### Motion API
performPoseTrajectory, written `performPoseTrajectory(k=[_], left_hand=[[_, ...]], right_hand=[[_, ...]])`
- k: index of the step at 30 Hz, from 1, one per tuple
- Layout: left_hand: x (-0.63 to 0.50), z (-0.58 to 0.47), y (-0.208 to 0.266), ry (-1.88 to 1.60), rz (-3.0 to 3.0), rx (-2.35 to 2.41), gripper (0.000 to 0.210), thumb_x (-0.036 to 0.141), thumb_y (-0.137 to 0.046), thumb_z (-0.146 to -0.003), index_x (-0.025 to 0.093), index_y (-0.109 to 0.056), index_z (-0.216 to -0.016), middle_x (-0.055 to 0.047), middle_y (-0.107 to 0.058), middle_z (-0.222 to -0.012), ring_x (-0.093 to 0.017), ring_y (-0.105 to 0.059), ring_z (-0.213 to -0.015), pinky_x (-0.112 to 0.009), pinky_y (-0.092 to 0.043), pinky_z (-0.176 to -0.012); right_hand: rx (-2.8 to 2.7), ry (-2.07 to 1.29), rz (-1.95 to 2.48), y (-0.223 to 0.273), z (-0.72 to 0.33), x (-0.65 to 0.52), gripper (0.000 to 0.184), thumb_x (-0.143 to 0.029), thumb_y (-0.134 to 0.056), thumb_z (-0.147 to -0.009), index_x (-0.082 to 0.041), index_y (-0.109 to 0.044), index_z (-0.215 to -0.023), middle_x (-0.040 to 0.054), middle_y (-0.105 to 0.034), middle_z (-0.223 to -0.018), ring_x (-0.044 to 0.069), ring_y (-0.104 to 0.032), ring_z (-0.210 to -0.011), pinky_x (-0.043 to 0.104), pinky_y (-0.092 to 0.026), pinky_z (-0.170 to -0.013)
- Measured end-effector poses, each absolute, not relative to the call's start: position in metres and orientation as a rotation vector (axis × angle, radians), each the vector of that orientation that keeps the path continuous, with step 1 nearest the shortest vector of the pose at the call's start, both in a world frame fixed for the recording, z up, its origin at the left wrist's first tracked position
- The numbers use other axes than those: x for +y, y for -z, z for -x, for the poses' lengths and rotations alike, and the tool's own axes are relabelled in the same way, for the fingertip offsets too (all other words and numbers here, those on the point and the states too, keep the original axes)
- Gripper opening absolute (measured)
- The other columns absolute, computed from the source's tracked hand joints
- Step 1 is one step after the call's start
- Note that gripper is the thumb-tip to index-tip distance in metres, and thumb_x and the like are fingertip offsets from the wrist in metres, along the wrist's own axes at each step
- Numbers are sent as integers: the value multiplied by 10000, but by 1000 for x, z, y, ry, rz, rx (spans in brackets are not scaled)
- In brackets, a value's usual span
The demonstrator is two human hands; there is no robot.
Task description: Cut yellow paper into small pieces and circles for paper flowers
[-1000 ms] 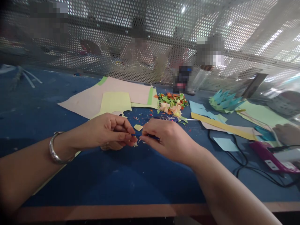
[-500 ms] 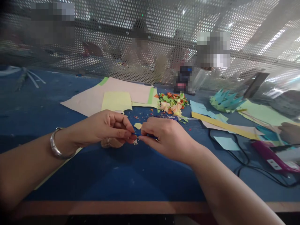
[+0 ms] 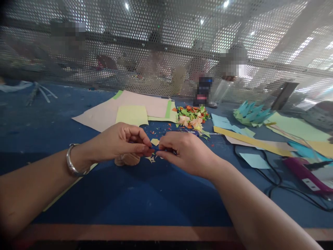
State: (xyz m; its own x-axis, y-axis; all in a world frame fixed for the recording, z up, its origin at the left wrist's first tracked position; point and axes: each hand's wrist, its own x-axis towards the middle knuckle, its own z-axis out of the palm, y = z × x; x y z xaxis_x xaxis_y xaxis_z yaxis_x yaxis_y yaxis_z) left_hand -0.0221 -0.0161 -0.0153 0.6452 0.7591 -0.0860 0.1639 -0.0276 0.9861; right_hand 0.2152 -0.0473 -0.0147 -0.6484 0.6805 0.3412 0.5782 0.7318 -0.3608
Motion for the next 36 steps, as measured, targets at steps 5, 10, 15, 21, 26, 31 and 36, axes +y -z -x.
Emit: performPoseTrajectory(k=[5, 10, 15, 21, 26, 31, 36], left_hand=[[-15, 22, 19, -636, -1601, 833, 208, 323, -765, -818, 160, -688, -921, -68, -760, -840, -173, -729, -821, -256, -562, -720], [-13, 25, 20, -623, -1539, 824, 307, 329, -821, -749, 186, -690, -986, -82, -755, -901, -199, -722, -827, -267, -559, -668], [-13, 25, 22, -614, -1504, 816, 307, 322, -846, -709, 175, -696, -932, -93, -754, -898, -195, -717, -774, -275, -554, -631], [-10, 27, 22, -619, -1493, 799, 242, 280, -818, -761, 171, -679, -927, -80, -756, -905, -186, -727, -840, -256, -559, -697], [-6, 29, 22, -635, -1422, 761, 276, 248, -803, -791, 164, -658, -1010, -72, -763, -931, -163, -734, -860, -235, -553, -740], [-6, 30, 17, -561, -1297, 786, 301, 221, -761, -832, 170, -647, -1106, -97, -770, -1012, -185, -744, -902, -252, -564, -747], [-7, 28, 16, -577, -1274, 827, 254, 209, -747, -843, 165, -663, -1079, -95, -773, -1025, -160, -737, -877, -225, -555, -718]], right_hand=[[-2483, -219, 946, 17, -215, -43, 154, -253, -597, -956, -166, -660, -846, 22, -634, -758, 145, -554, -714, 264, -407, -679], [-2471, -209, 992, 17, -215, -43, 169, -271, -588, -961, -165, -668, -857, 26, -635, -758, 148, -555, -711, 259, -397, -663], [-2477, -209, 980, 18, -216, -43, 176, -272, -582, -962, -168, -661, -844, 23, -636, -748, 143, -550, -699, 255, -390, -659], [-2464, -213, 1014, 16, -216, -43, 187, -278, -567, -967, -170, -668, -852, 31, -641, -753, 146, -554, -697, 255, -390, -652], [-2458, -204, 1042, 14, -218, -43, 196, -267, -556, -968, -166, -664, -840, 25, -635, -742, 139, -556, -686, 249, -394, -647], [-2467, -205, 1049, 12, -219, -43, 181, -243, -559, -957, -164, -673, -842, 25, -655, -757, 133, -565, -679, 246, -401, -644], [-2470, -191, 1059, 12, -219, -42, 182, -245, -560, -952, -164, -673, -834, 23, -661, -753, 130, -567, -667, 246, -402, -636]])
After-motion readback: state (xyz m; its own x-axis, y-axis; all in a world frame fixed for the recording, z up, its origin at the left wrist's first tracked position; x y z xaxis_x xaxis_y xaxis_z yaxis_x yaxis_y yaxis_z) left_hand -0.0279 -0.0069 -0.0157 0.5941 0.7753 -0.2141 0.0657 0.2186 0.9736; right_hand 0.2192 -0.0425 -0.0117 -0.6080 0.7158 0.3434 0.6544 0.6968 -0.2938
